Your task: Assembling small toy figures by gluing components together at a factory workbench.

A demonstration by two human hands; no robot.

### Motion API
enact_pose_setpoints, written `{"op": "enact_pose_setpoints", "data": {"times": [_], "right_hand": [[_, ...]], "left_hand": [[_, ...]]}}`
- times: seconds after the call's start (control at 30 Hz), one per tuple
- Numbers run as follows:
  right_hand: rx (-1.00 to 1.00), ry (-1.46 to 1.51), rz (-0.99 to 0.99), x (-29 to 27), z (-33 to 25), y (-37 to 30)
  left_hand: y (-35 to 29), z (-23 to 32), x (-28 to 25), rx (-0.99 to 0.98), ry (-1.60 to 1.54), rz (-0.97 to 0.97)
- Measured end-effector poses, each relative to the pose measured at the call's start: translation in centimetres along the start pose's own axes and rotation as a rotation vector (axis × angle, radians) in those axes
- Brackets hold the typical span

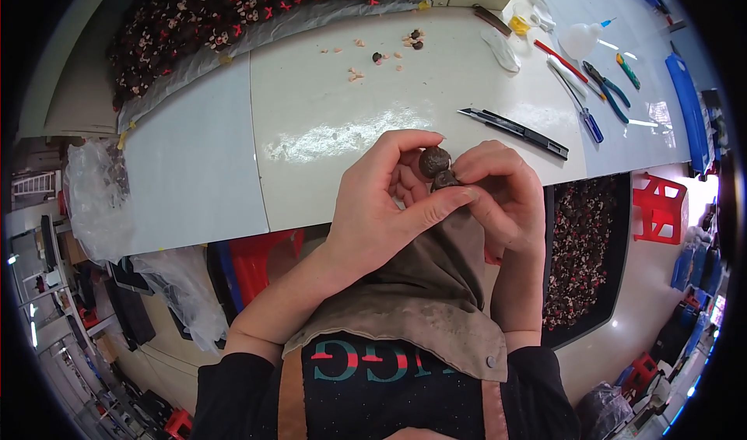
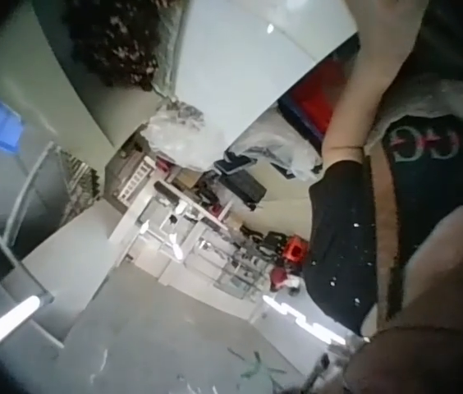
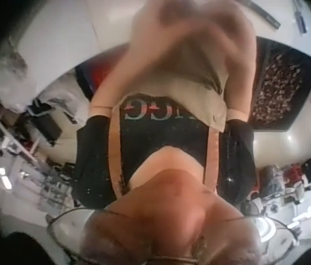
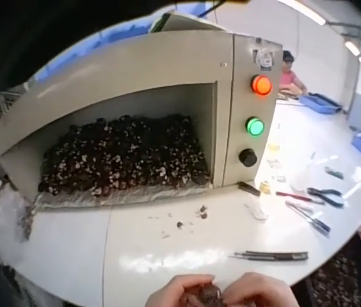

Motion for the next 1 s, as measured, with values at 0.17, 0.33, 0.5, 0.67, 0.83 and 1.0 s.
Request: {"op": "enact_pose_setpoints", "data": {"times": [0.17, 0.33, 0.5, 0.67, 0.83, 1.0], "right_hand": [[0.161, 0.080, 0.084, 0.3, 0.9, -0.5], [0.209, 0.038, 0.139, 0.7, 1.2, -0.3], [0.242, 0.083, 0.187, 0.9, 1.3, -0.2], [0.251, 0.075, 0.206, 0.8, 1.4, -0.2], [0.265, 0.098, 0.203, 0.9, 1.1, 0.0], [0.280, 0.087, 0.251, 0.5, 1.4, -0.2]], "left_hand": [[0.0, -0.4, -0.2, -0.053, -0.002, -0.001], [0.0, -0.2, -0.7, 0.038, 0.026, 0.026], [0.3, -0.4, -1.1, 0.029, 0.015, 0.012], [0.5, -0.3, -1.3, 0.012, 0.048, 0.008], [0.5, -0.2, -1.2, 0.001, 0.026, 0.013], [0.7, -0.3, -1.2, 0.018, 0.059, 0.024]]}}
Point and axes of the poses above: each hand's wrist, its own y-axis towards the middle knuckle, its own x-axis out of the palm, z = x × y, the point moved 7 cm from there along y, towards the middle knuckle, and after that the axes turned 3 degrees about x, right-handed, at the moved point
